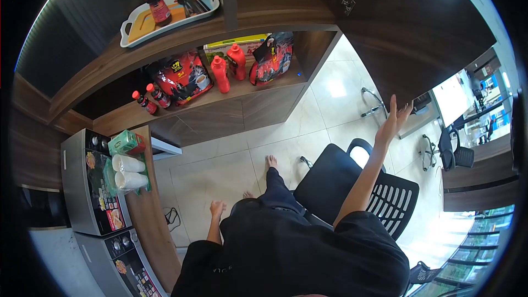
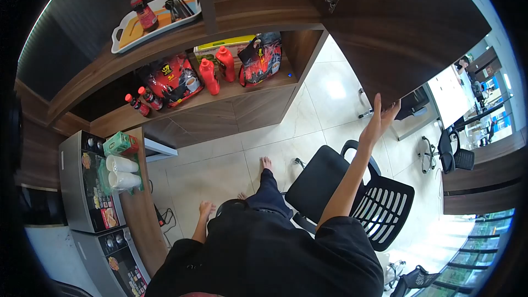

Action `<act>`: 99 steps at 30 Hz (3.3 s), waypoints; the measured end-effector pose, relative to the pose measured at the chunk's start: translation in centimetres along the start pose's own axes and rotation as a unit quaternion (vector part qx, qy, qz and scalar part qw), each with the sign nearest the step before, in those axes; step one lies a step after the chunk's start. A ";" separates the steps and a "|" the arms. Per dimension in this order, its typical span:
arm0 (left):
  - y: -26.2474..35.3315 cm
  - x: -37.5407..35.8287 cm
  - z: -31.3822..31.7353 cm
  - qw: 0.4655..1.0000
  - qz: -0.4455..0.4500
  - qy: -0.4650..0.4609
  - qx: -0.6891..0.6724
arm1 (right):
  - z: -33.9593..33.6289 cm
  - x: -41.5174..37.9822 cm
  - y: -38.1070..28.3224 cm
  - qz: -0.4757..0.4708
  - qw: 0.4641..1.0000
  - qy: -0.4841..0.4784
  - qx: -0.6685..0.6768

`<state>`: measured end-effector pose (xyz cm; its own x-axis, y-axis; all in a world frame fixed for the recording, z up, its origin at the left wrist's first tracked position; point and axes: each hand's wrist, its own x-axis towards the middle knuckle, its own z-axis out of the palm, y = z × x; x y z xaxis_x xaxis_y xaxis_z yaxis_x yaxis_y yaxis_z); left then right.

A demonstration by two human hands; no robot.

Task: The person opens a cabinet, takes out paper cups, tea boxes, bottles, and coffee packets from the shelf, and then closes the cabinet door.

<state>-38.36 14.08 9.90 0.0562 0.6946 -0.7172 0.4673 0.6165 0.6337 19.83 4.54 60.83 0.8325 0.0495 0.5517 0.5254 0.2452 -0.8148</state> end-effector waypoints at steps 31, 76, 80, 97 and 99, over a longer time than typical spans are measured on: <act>-0.3 -4.6 -1.9 0.998 0.054 -0.033 0.019 | 11.1 -13.4 -3.0 -0.012 0.996 -0.093 0.000; 19.0 -13.9 16.0 0.783 0.278 -0.517 0.206 | -1.0 -45.0 14.0 0.186 0.334 -0.879 -0.284; 19.1 -12.7 15.4 0.821 0.315 -0.460 0.123 | -0.4 -44.9 16.2 0.193 0.327 -0.884 -0.274; 35.8 -15.7 26.5 0.770 0.433 -0.342 0.321 | -1.0 -31.4 28.9 0.187 0.349 -0.887 -0.237; 36.1 -14.9 28.3 0.779 0.407 -0.387 0.279 | -1.0 -30.0 30.5 0.184 0.358 -0.885 -0.232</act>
<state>2.64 15.46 35.28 0.9481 0.2073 -0.2412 0.2984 -0.3177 0.9000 11.04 9.60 19.21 -0.3404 0.6330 -0.6953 0.7519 -0.2606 -0.6055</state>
